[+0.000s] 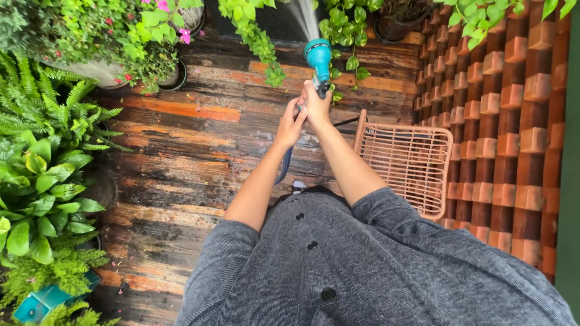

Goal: The person uses a hose with a spray nozzle to water various potted plants and the wooden deck floor in an outdoor area. The person moves the hose around to cover different sections of the garden and deck.

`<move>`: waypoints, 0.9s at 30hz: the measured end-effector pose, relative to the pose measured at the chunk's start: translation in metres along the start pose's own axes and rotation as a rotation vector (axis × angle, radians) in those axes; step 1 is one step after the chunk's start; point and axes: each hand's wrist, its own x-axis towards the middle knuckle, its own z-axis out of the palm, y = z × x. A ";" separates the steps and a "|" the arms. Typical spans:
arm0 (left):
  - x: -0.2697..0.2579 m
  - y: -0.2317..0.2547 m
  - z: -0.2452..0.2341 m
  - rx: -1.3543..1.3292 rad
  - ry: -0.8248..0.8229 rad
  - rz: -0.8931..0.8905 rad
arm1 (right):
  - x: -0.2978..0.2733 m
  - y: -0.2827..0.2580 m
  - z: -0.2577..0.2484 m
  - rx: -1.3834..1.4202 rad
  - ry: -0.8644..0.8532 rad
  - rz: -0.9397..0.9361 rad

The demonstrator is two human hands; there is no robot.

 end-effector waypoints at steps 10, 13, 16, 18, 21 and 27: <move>0.004 -0.005 -0.011 -0.286 -0.079 0.303 | -0.019 -0.062 0.022 -0.086 -0.014 -0.288; -0.010 -0.005 -0.028 -0.262 -0.076 0.348 | -0.042 -0.051 0.022 -0.187 -0.035 -0.415; -0.031 -0.009 -0.047 -0.339 -0.145 0.392 | -0.070 -0.043 0.013 -0.135 0.129 -0.510; -0.028 -0.015 -0.062 -0.375 -0.179 0.455 | -0.087 -0.052 0.020 -0.113 0.048 -0.511; -0.062 -0.026 -0.075 -0.442 -0.222 0.518 | -0.142 -0.036 0.028 -0.276 -0.008 -0.532; -0.114 -0.019 -0.108 -0.486 -0.248 0.445 | -0.205 -0.028 0.025 -0.384 0.064 -0.586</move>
